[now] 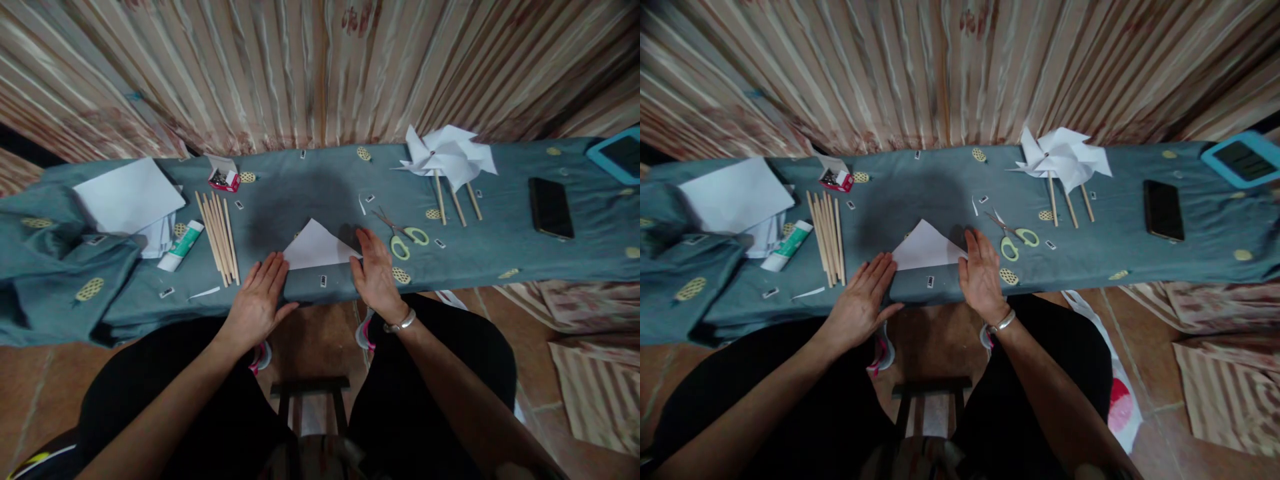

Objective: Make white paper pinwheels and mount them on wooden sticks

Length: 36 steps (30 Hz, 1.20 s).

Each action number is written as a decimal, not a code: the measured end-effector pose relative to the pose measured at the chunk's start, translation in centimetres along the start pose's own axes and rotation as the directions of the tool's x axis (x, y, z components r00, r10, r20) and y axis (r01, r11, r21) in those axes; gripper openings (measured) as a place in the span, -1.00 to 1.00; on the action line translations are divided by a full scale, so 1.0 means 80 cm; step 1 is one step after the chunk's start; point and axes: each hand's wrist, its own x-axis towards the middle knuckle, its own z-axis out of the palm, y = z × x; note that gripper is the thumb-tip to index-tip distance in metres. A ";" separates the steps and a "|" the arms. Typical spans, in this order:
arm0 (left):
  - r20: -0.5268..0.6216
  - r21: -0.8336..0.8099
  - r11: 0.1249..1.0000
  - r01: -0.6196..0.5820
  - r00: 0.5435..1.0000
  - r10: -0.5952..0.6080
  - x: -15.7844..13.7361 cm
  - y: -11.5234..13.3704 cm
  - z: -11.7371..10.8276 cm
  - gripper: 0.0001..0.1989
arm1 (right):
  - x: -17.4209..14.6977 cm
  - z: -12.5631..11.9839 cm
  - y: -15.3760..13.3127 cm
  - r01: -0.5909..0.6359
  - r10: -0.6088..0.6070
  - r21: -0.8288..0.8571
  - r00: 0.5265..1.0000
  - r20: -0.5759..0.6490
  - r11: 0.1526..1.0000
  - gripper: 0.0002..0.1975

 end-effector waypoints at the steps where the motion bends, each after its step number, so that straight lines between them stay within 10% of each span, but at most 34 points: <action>1: -0.002 0.007 1.000 0.009 1.000 -0.009 -0.004 -0.001 -0.001 -0.27 | 0.000 0.000 0.002 -0.002 0.002 0.005 1.000 -0.009 1.000 -0.48; 17: -0.099 0.009 0.999 0.050 0.994 -0.049 -0.028 -0.004 -0.012 -0.41 | 0.005 0.000 0.018 0.056 -0.052 0.034 0.994 -0.091 0.998 -0.52; 36: -0.015 -0.305 0.925 0.227 0.970 -0.243 0.099 -0.027 -0.008 -0.45 | 0.029 -0.009 -0.019 0.082 -0.083 0.035 0.996 0.033 0.996 -0.48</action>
